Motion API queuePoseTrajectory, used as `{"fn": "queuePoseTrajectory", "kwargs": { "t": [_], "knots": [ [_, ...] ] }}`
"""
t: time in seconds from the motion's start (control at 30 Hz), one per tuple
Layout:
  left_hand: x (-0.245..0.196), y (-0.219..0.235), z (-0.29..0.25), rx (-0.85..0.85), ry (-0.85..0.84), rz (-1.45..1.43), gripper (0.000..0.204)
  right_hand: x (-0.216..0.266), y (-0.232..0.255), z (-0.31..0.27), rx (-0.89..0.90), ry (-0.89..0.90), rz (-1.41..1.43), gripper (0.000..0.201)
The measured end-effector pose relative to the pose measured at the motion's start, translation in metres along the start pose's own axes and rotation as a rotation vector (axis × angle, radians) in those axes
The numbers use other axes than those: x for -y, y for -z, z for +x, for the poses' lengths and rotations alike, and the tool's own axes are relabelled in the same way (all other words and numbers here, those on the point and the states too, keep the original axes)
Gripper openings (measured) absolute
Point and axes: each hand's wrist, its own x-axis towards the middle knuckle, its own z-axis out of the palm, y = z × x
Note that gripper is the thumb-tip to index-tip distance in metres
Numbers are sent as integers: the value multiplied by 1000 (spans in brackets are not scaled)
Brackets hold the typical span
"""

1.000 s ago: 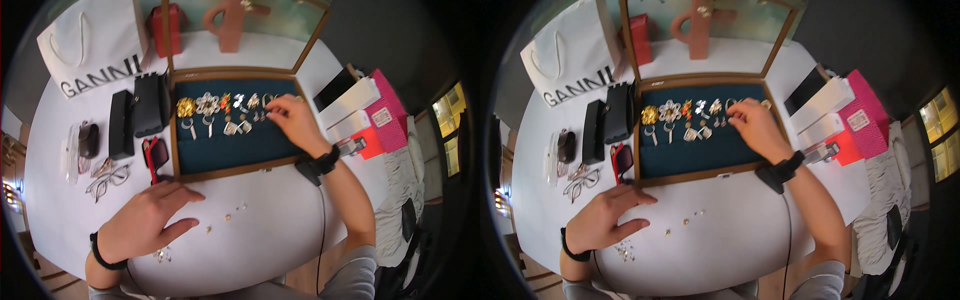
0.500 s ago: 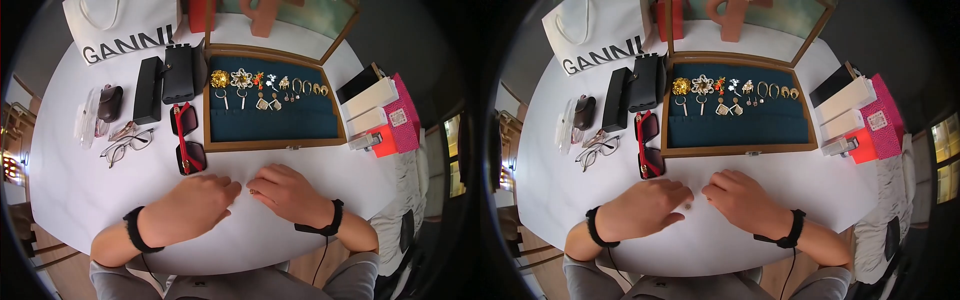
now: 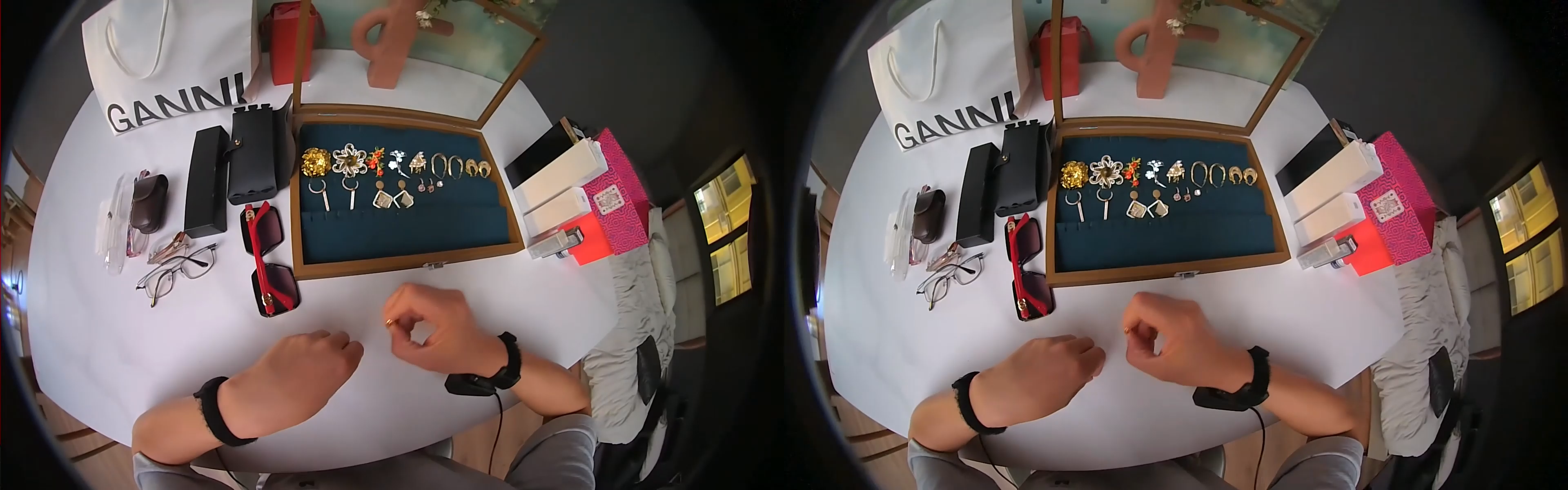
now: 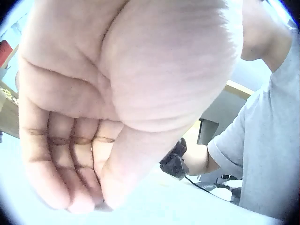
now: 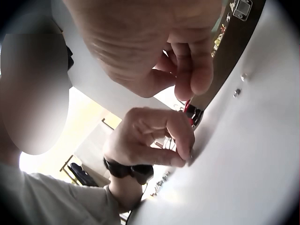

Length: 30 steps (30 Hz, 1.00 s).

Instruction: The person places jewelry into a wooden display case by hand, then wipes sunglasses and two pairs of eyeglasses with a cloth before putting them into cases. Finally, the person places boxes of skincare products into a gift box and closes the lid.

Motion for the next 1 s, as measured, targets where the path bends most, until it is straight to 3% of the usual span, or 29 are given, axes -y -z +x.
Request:
{"fn": "queuePoseTrajectory", "kwargs": {
  "t": [0.13,0.2,0.33,0.4,0.67,0.73,0.77,0.83,0.87,0.93,1.0],
  "knots": [
    [3,6,1,-10,-63,-144,6,-10,36,9,-174,-10,249,19],
    [2,8,1,-6,-72,-161,7,-11,61,16,-265,-97,422,17],
    [3,8,0,-19,-93,-188,7,-32,106,21,-309,-134,447,13],
    [4,10,0,-43,-101,-222,6,-42,118,24,-349,-44,557,10],
    [-3,21,0,-209,-92,-416,6,-68,138,39,-488,-224,579,20],
    [-3,20,0,-215,-100,-409,6,-82,142,43,-414,-237,307,17],
    [-3,20,0,-216,-101,-409,6,-83,143,46,-414,-236,306,17],
    [-3,20,0,-198,-101,-410,6,-83,142,53,-364,-280,-98,18],
    [-3,20,0,-199,-101,-410,6,-86,142,57,-364,-280,-99,18],
    [-2,20,1,-220,-114,-421,6,-91,141,63,-336,-180,-427,18],
    [-4,23,1,-241,-98,-457,7,-89,134,70,-367,-142,-456,15]
  ]
}}
